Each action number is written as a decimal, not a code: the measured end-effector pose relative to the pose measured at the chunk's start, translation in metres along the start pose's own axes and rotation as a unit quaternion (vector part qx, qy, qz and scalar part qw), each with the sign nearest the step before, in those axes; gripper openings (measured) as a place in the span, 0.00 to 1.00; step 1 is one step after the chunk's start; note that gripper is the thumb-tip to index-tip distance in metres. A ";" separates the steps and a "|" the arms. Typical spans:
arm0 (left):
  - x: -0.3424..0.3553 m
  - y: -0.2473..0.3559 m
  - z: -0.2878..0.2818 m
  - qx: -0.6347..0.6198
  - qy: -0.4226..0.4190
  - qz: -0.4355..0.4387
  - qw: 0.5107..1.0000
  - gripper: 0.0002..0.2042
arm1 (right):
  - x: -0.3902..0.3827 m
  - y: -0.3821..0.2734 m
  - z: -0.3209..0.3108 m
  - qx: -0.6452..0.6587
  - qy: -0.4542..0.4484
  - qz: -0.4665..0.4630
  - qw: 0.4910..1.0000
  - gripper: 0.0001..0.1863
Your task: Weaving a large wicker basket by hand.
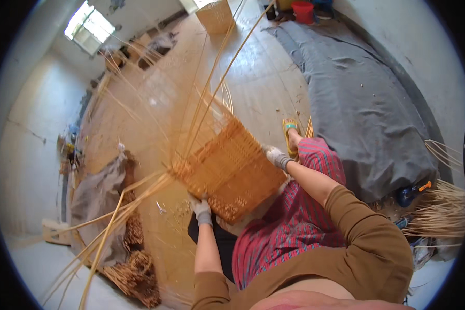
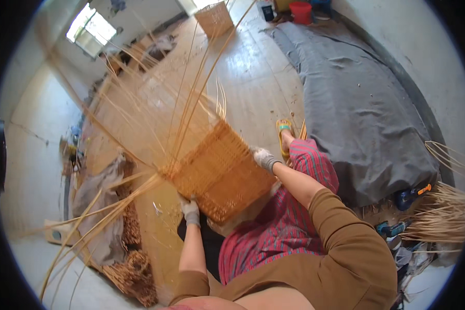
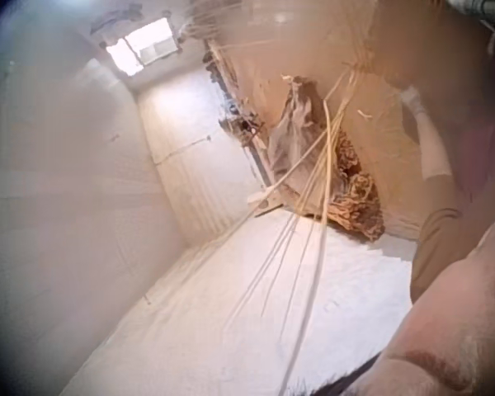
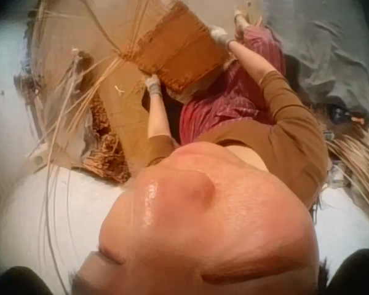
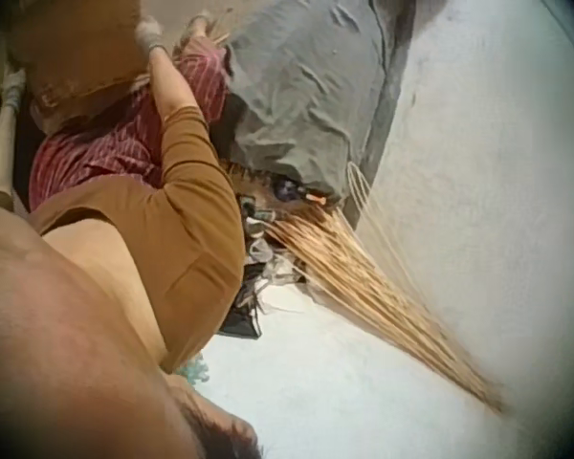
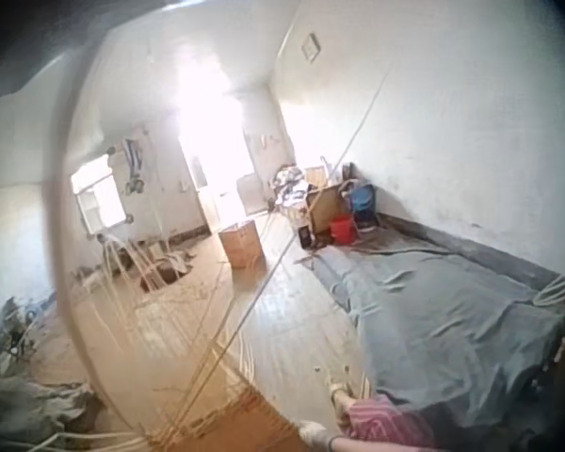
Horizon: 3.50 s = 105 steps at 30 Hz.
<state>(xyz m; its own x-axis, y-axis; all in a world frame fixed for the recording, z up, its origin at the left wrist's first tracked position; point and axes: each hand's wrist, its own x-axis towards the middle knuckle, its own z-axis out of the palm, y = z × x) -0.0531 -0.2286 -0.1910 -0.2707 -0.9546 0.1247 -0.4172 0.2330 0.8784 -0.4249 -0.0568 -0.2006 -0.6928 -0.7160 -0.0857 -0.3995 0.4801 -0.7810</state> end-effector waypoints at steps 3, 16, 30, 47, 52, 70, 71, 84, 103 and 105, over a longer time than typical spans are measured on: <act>-0.019 -0.008 -0.044 0.055 0.061 -0.058 0.995 0.45 | -0.049 -0.052 0.046 0.072 -0.046 -0.048 0.995 0.28; -0.051 0.043 -0.023 -0.001 -0.080 -0.105 0.991 0.41 | -0.140 0.003 -0.024 0.125 -0.085 0.036 0.988 0.32; -0.089 0.187 -0.018 0.293 -0.076 -0.006 0.953 0.39 | -0.119 -0.183 -0.057 0.576 -0.144 -0.035 0.804 0.15; -0.033 0.141 -0.015 -0.349 -0.237 -0.235 0.876 0.14 | -0.164 -0.147 -0.033 0.228 -0.119 -0.005 0.966 0.26; -0.012 0.020 -0.014 -0.556 -0.172 -0.217 0.784 0.16 | -0.275 -0.341 -0.094 0.261 -0.097 -0.561 0.780 0.42; -0.037 0.132 0.003 -0.295 -0.207 -0.238 0.902 0.09 | -0.314 -0.364 0.053 0.358 -0.372 -0.651 0.556 0.30; -0.047 0.137 0.000 -0.299 -0.195 -0.240 0.903 0.08 | -0.315 -0.355 0.045 0.356 -0.387 -0.647 0.552 0.30; -0.074 0.137 0.010 -0.408 -0.100 -0.189 0.888 0.07 | -0.077 -0.254 0.008 0.287 -0.042 -0.262 0.921 0.22; -0.084 0.120 0.011 -0.005 -0.082 -0.019 0.996 0.17 | -0.193 -0.246 0.012 0.074 -0.094 -0.391 0.912 0.10; -0.093 0.181 -0.015 0.094 -0.067 0.020 0.993 0.21 | -0.194 -0.169 -0.002 0.213 -0.299 0.115 0.923 0.12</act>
<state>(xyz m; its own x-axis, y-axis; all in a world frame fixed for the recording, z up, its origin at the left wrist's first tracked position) -0.0903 -0.1002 -0.0365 -0.3970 -0.9139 0.0842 -0.5554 0.3123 0.7707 -0.2245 0.0020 -0.0503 -0.2238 -0.8331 -0.5058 0.0769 0.5023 -0.8613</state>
